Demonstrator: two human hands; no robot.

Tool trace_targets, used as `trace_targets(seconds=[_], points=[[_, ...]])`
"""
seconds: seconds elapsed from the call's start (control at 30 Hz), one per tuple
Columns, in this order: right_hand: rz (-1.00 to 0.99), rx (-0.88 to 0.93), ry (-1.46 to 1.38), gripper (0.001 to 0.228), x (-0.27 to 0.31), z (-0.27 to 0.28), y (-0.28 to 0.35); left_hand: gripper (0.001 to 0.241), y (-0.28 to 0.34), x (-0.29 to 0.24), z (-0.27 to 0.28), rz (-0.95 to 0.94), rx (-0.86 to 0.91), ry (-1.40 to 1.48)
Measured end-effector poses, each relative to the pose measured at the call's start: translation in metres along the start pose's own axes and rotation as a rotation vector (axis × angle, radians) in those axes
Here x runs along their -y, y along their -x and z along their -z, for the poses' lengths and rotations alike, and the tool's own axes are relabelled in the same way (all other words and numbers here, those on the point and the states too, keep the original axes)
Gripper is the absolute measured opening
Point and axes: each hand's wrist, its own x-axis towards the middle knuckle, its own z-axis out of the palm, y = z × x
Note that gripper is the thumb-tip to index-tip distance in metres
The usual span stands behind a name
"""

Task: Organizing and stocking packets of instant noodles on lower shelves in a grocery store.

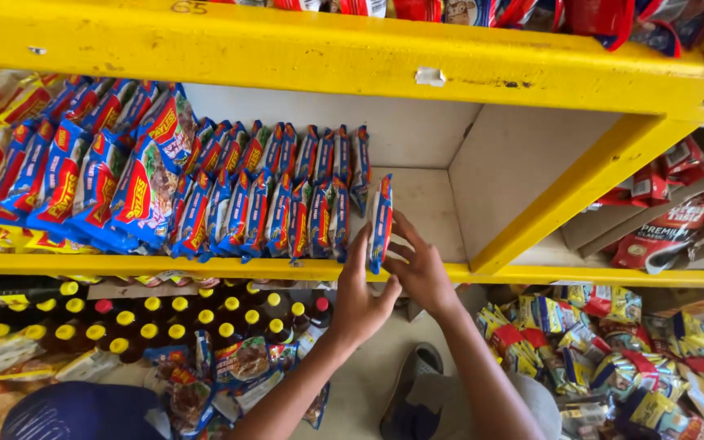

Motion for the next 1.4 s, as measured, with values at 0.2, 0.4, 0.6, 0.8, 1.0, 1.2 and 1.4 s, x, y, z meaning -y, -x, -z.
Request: trace_targets(seconds=[0.2, 0.4, 0.6, 0.8, 1.0, 1.2, 1.4], points=[[0.126, 0.049, 0.034, 0.088, -0.007, -0.001, -0.016, 0.082, -0.007, 0.019, -0.003, -0.043, -0.021, -0.055], [-0.025, 0.11, 0.065, 0.086, -0.011, -0.002, -0.025, 0.079, -0.006, 0.026, -0.002, 0.021, -0.018, -0.09], [0.16, 0.072, 0.186, 0.083, -0.023, -0.01, -0.037, 0.083, 0.006, 0.023, -0.001, 0.12, 0.008, -0.135], [0.196, 0.009, 0.371, 0.074, -0.024, -0.02, -0.042, 0.095, 0.046, 0.0, -0.002, 0.016, 0.108, -0.166], [0.166, -0.01, 0.538, 0.082, -0.023, -0.017, -0.041, 0.094, 0.06, -0.03, 0.014, 0.048, 0.269, -0.16], [0.223, 0.041, 0.567, 0.086, -0.027, -0.006, -0.041, 0.08, 0.079, -0.032, 0.044, 0.091, 0.444, -0.195], [0.086, 0.06, 0.486, 0.094, -0.006, 0.0, -0.034, 0.068, 0.098, 0.003, 0.083, 0.155, 0.564, -0.304]])
